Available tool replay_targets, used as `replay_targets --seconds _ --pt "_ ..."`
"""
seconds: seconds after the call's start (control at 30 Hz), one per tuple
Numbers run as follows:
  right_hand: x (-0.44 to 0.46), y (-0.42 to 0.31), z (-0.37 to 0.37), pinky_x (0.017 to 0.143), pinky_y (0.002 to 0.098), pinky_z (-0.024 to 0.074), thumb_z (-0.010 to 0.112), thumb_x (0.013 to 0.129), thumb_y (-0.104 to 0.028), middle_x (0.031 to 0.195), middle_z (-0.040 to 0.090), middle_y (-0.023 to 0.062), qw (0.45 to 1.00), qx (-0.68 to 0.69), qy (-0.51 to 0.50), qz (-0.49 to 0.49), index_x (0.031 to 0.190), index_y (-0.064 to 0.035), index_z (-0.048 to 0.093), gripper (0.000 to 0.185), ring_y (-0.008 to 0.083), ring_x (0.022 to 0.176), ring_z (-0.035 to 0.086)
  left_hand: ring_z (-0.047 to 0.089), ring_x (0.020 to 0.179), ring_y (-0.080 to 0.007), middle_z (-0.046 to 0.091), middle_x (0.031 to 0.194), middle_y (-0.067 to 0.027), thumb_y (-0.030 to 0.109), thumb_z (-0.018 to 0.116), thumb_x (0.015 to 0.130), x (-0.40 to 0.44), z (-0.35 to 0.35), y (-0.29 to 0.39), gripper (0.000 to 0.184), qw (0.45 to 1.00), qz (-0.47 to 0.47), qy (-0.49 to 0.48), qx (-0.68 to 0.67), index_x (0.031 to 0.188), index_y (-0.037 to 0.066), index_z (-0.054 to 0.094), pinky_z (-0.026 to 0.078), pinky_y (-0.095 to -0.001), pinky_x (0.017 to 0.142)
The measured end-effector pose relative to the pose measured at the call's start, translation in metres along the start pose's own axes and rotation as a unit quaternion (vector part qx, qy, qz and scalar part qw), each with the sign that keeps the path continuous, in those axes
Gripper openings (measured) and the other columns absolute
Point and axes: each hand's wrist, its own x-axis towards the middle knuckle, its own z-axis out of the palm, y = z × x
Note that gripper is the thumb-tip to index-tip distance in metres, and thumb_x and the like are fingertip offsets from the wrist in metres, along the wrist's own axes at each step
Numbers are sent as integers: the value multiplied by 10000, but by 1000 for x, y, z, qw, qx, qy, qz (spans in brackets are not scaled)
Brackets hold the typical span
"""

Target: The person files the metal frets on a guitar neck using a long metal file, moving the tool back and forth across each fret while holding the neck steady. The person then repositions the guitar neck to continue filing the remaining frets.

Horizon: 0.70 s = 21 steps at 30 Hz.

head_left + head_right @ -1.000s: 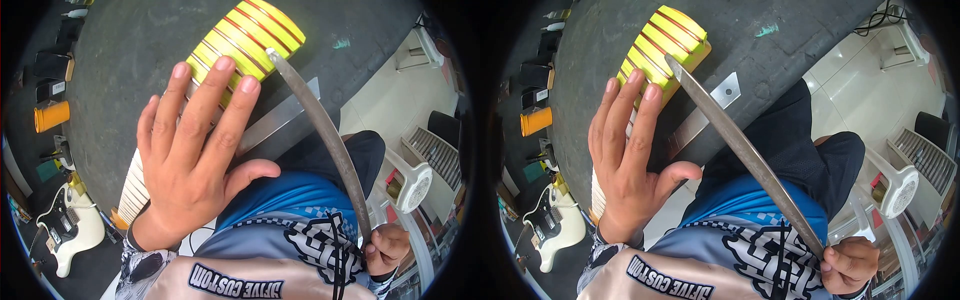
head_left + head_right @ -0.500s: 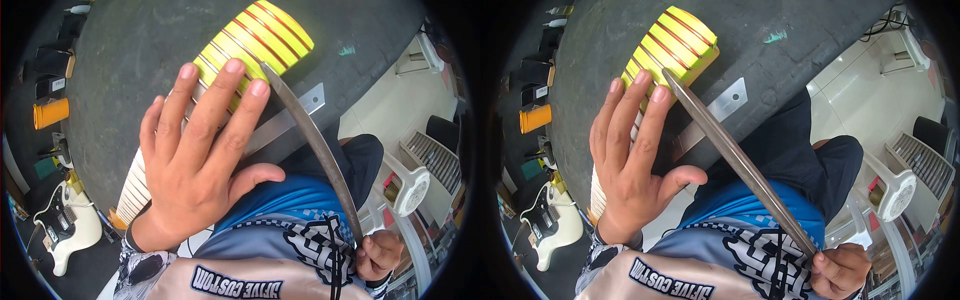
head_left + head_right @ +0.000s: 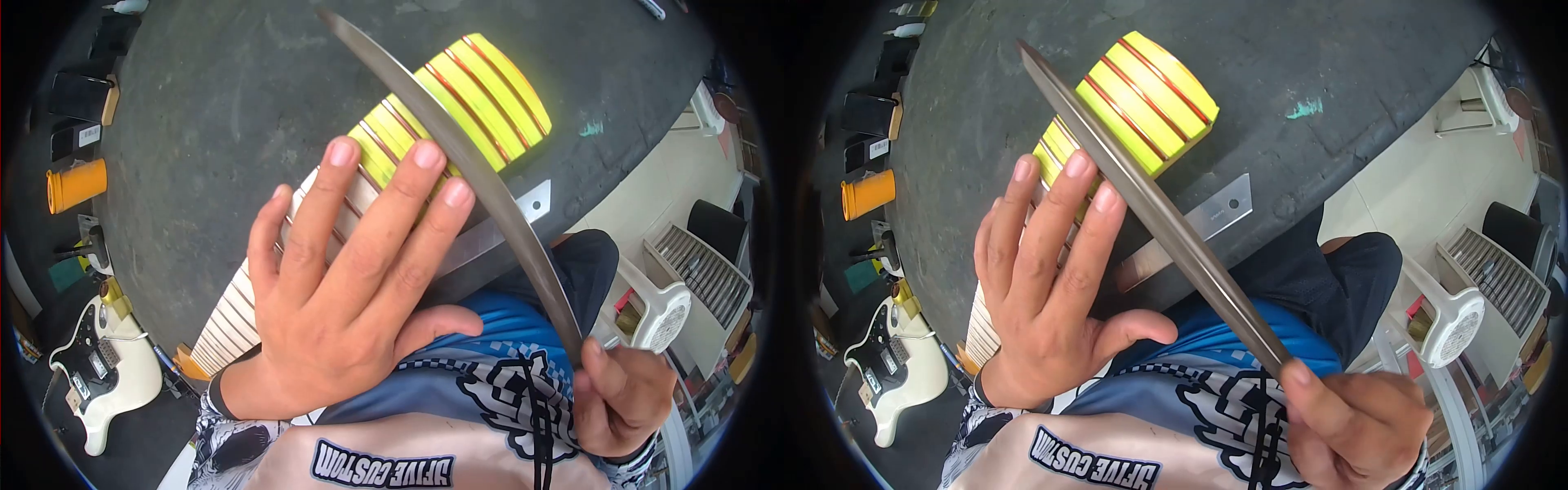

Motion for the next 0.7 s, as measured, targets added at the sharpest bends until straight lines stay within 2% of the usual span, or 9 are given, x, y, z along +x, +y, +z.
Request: replay_targets --seconds 0.07,0.17,0.27,0.37,0.43,0.57,0.7 --pt "27 -7 6 484 269 374 660 778 36 569 579 74 998 49 -10 28 1205 14 736 435 162 434 502 497 1363 -425 587 1445 -174 759 501 882 1 -1 -1 878 1000 3 -3 1 1410 65 602 410 -493 1032" --pt "58 -13 21 475 250 354 661 789 36 549 562 72 999 25 19 -2 1215 28 728 431 145 422 486 498 1362 -427 586 1448 -176 759 500 883 1 -2 -2 881 1000 3 -7 -3 1413 62 598 408 -496 1032" --pt "61 -14 21 479 249 356 650 787 47 552 562 70 1000 24 7 2 1223 28 724 442 141 428 488 498 1362 -428 585 1449 -178 762 495 883 0 -3 -1 891 1000 -1 -11 -4 1416 55 594 405 -499 1034" --pt "26 -4 9 479 266 356 647 793 43 552 551 59 998 52 -7 24 1223 15 727 438 153 431 481 498 1363 -428 585 1448 -180 769 488 881 1 -2 -1 905 1000 -2 -11 -7 1418 48 591 403 -501 1037" --pt "-5 6 -2 492 295 370 652 792 30 543 526 45 999 37 -20 3 1217 -25 741 438 176 442 482 497 1363 -428 586 1447 -180 778 479 880 0 -2 -1 917 1000 -3 -9 -9 1418 44 589 402 -501 1038" --pt "-81 25 -13 521 319 392 679 801 -15 625 576 53 999 39 0 35 1244 -91 741 454 198 484 511 496 1365 -431 587 1443 -181 794 460 878 0 -1 0 934 1000 0 -8 -6 1416 42 590 401 -498 1043" --pt "-100 26 -24 531 318 405 689 812 -30 699 620 70 999 17 -8 32 1272 -112 729 469 201 513 541 498 1362 -434 586 1443 -181 805 454 873 1 -2 0 948 1000 1 -10 3 1417 40 589 402 -497 1046"
